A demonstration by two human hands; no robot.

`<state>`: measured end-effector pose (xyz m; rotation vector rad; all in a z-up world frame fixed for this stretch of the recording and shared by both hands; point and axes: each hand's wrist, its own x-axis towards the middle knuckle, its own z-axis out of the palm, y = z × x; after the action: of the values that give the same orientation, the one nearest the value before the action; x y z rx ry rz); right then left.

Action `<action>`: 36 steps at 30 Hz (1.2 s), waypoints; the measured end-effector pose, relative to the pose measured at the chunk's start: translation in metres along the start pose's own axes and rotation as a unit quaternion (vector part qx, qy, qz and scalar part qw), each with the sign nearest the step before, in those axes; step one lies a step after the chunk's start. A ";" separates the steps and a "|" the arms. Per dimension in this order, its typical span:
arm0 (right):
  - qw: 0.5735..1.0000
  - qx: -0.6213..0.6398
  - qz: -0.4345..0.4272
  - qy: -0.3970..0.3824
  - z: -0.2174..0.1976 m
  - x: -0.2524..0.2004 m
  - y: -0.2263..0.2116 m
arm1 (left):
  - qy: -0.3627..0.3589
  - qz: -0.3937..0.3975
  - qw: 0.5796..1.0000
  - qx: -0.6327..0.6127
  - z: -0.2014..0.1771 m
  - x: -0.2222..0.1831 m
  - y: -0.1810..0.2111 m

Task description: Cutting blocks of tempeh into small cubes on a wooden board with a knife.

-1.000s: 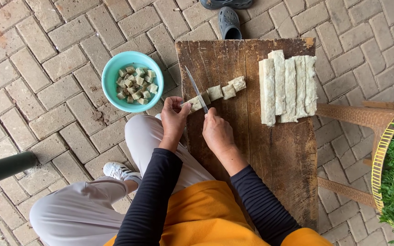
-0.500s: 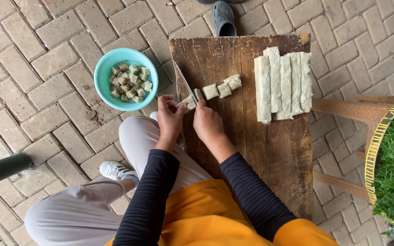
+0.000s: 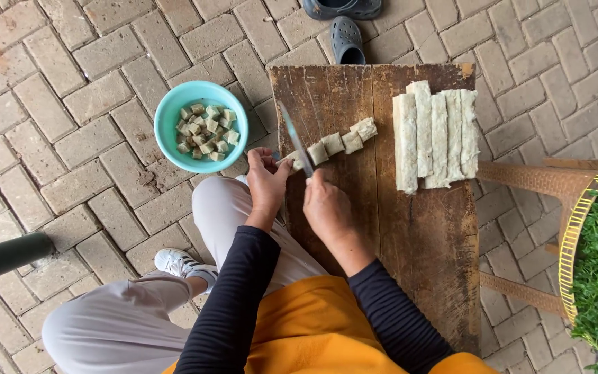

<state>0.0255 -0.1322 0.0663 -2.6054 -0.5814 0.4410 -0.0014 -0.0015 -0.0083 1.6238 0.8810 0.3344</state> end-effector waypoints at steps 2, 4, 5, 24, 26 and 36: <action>1.000 -0.005 -0.010 0.005 0.009 0.000 0.002 | 0.003 -0.012 1.000 -0.001 0.001 -0.001 0.002; 1.000 -0.008 -0.024 0.009 0.018 0.002 0.001 | 0.010 -0.024 1.000 0.000 -0.001 0.000 -0.002; 1.000 -0.017 -0.024 0.010 0.021 0.003 -0.001 | 0.011 -0.010 1.000 -0.011 0.000 0.001 -0.006; 0.999 -0.043 -0.024 -0.009 0.047 0.005 0.016 | 0.009 0.004 1.000 0.003 -0.001 0.002 -0.001; 0.999 -0.047 -0.020 -0.012 0.039 -0.003 0.016 | 0.008 0.008 1.000 0.000 -0.001 0.004 -0.001; 0.992 0.112 0.024 0.046 0.011 -0.019 0.068 | -0.023 0.043 0.998 -0.039 0.007 -0.007 0.011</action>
<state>0.0269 -0.1928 0.0282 -2.4141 -0.4125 0.3749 0.0021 -0.0115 0.0018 1.5944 0.7562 0.3837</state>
